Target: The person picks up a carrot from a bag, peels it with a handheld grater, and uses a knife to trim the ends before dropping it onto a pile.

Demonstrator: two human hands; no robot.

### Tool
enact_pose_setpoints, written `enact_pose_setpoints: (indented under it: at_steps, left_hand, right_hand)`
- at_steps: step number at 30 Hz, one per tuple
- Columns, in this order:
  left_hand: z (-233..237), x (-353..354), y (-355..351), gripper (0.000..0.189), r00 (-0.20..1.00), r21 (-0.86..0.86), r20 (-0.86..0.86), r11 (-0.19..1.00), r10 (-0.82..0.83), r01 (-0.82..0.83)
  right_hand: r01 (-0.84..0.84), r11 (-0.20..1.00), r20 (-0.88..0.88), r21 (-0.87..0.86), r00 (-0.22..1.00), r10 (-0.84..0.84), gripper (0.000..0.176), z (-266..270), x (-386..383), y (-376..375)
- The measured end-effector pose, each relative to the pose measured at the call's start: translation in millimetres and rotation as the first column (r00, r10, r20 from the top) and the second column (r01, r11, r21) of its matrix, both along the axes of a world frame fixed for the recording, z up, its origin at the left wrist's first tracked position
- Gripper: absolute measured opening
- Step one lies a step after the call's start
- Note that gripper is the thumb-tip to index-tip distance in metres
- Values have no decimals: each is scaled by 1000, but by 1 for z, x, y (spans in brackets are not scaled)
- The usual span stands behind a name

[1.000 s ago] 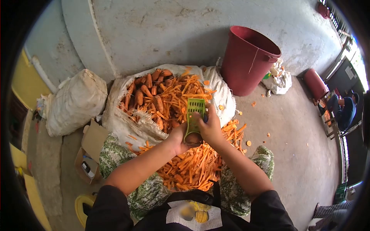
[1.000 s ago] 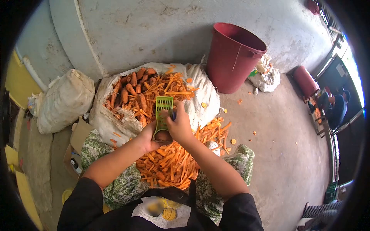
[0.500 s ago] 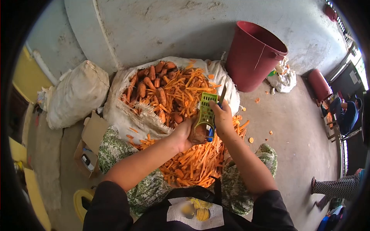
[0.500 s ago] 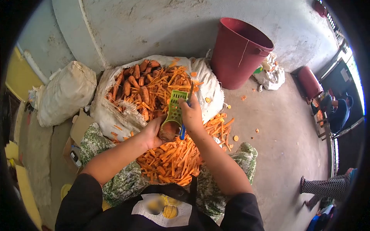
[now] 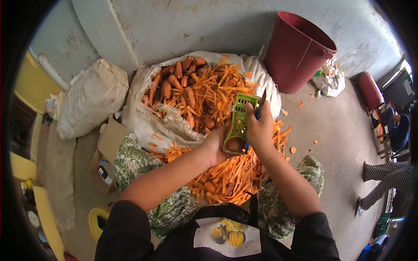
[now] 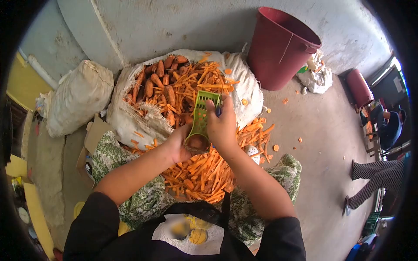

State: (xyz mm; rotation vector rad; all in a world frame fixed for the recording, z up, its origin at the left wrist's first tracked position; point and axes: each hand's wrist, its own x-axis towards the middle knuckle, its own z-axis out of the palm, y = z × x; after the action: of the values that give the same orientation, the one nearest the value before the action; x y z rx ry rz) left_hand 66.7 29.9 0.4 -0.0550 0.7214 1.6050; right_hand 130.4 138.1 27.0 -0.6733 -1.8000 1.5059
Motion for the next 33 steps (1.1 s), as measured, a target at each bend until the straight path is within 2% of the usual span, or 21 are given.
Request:
enact_pose_setpoints:
  at_steps: [5, 7, 9, 11, 13, 15, 16, 17, 18, 19, 20, 21, 22, 25, 26, 27, 29, 31, 32, 33]
  left_hand:
    - [13, 5, 0, 33, 997, -135, 65, 991, 30, -21]
    - [12, 6, 2, 34, 999, -196, 29, 980, 46, -40]
    - [12, 6, 3, 34, 1000, -204, -11, 979, 25, -26]
    - [8, 3, 2, 34, 999, -211, -53, 977, 1, -12]
    - [4, -3, 1, 32, 985, -114, -138, 989, -104, 89]
    - [8, -2, 1, 33, 985, -133, -150, 989, -86, 66]
    - [12, -2, 0, 34, 968, -232, -173, 963, -183, 140]
    - [14, -1, -2, 35, 942, -331, -185, 920, -281, 210]
    - [-3, -1, -11, 43, 927, -59, -141, 938, -346, 341]
    - [0, 7, -12, 43, 926, -57, -139, 936, -352, 347]
    - [11, 17, -11, 43, 929, -118, -174, 944, -326, 309]
    - [19, 22, -12, 43, 930, -178, -210, 947, -300, 266]
    - [24, 13, -15, 39, 934, -91, -162, 948, -317, 306]
    - [14, -5, -10, 40, 987, -200, -108, 975, -117, 94]
    - [9, -9, -10, 41, 989, -203, -90, 974, -119, 99]
    - [4, -11, -10, 41, 990, -203, -87, 975, -114, 94]
    - [-5, -13, -10, 39, 995, -103, -42, 991, -96, 91]
    - [-9, -12, -6, 35, 997, -148, -36, 987, -65, 59]
    - [-15, -12, -4, 34, 998, -92, 37, 995, -45, 48]
    - [-14, -12, -4, 32, 993, -36, 111, 999, -29, 33]
  right_hand:
    - [61, 996, 25, 70, 998, -63, 23, -4, -2, -2]
    - [72, 993, 29, 88, 997, -75, 23, -9, -3, -2]
    - [104, 985, 152, 141, 980, -126, 24, -9, -2, -1]
    - [115, 982, 186, 150, 972, -142, 24, -8, -3, 0]
    - [122, 979, 215, 161, 964, -155, 24, -7, -4, 2]
    - [92, 980, 323, 174, 935, -145, 23, -6, -6, 6]
    - [133, 974, 267, 182, 947, -179, 23, -20, -11, 15]
    - [235, 944, 275, 230, 915, -295, 25, -28, -15, 34]
    - [327, 904, 315, 275, 858, -406, 26, -29, -15, 57]
    - [437, 829, 194, 350, 832, -520, 26, -42, -15, 83]
    - [463, 832, 239, 306, 809, -538, 25, -53, -14, 110]
    - [520, 853, 170, 36, 838, -518, 24, -71, -15, 133]
    - [493, 870, 139, -10, 862, -487, 24, -68, -14, 133]
    - [331, 919, 57, -216, 943, -326, 22, -35, -14, 95]
    - [260, 935, 48, -241, 965, -256, 21, -22, -13, 75]
    - [192, 966, 34, -174, 981, -189, 21, -28, -14, 66]
    - [92, 946, 25, -312, 996, -88, 17, 4, -10, 24]
    - [18, 956, -18, -294, 1000, -24, 15, -4, -11, 10]
    - [14, 955, -17, -297, 1000, -20, 15, -8, -11, 6]
    - [11, 991, 7, -137, 1000, -10, 15, -12, -11, 3]
